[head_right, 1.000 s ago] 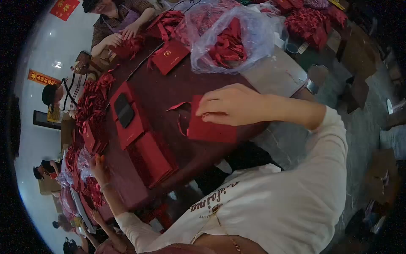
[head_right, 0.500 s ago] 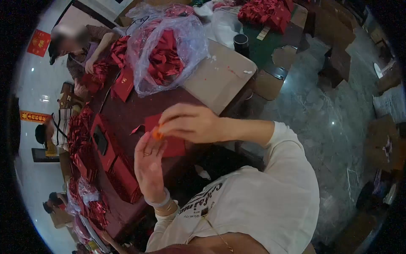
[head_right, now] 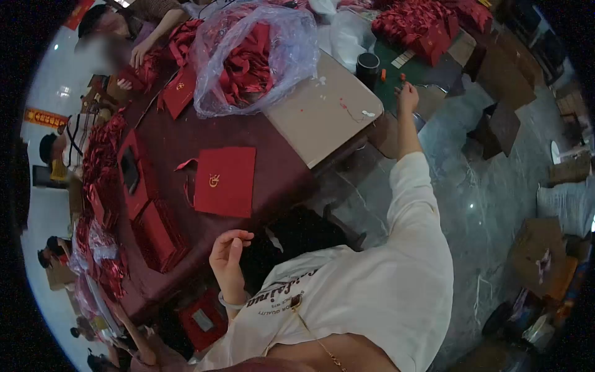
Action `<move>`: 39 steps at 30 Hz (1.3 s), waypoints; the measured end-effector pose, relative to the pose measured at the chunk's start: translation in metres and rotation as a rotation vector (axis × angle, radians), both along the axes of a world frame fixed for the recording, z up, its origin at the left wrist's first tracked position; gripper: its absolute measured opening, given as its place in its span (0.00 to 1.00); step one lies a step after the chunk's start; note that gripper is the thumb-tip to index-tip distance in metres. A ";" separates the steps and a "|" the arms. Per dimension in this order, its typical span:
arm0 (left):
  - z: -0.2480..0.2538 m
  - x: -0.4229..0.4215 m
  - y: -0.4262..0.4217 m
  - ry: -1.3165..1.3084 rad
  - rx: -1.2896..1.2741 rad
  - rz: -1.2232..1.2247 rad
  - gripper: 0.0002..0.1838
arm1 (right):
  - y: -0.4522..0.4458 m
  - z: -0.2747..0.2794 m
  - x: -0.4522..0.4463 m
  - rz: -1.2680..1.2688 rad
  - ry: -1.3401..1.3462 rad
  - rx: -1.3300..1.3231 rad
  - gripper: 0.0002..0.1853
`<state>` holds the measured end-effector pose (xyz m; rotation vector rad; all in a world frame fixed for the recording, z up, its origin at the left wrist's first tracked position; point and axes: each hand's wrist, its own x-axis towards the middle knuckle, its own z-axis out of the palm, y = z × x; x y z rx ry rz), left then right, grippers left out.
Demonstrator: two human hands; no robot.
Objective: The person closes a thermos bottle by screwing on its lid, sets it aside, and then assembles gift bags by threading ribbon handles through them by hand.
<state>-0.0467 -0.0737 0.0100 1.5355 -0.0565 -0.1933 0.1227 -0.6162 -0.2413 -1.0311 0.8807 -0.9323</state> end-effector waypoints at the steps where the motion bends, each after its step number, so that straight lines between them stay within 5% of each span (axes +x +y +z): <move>1: -0.002 -0.003 0.003 -0.004 0.037 0.036 0.07 | 0.008 -0.005 -0.010 0.045 -0.027 0.008 0.16; 7: -0.020 -0.013 0.011 -0.093 0.160 0.146 0.06 | 0.084 0.022 -0.072 0.200 -0.103 -0.030 0.16; 16: -0.019 -0.004 0.024 -0.578 0.560 0.351 0.08 | 0.199 0.188 -0.108 0.157 -0.038 -0.577 0.13; 20: -0.020 0.009 0.039 -0.590 0.629 0.428 0.10 | 0.273 0.221 -0.108 0.619 -0.034 -0.962 0.12; 24: -0.036 0.039 0.048 -0.735 0.710 0.393 0.16 | 0.363 0.253 -0.106 1.173 -0.126 -1.734 0.31; 26: -0.038 0.057 0.044 -0.788 0.853 0.351 0.21 | 0.380 0.242 -0.098 1.425 -0.094 -1.682 0.34; 32: -0.056 0.075 0.031 -0.705 0.982 0.469 0.25 | 0.336 0.241 -0.007 0.842 -0.160 -1.478 0.09; 39: -0.052 0.047 0.023 -0.564 1.085 0.568 0.28 | 0.261 0.240 0.068 0.705 0.547 -1.616 0.15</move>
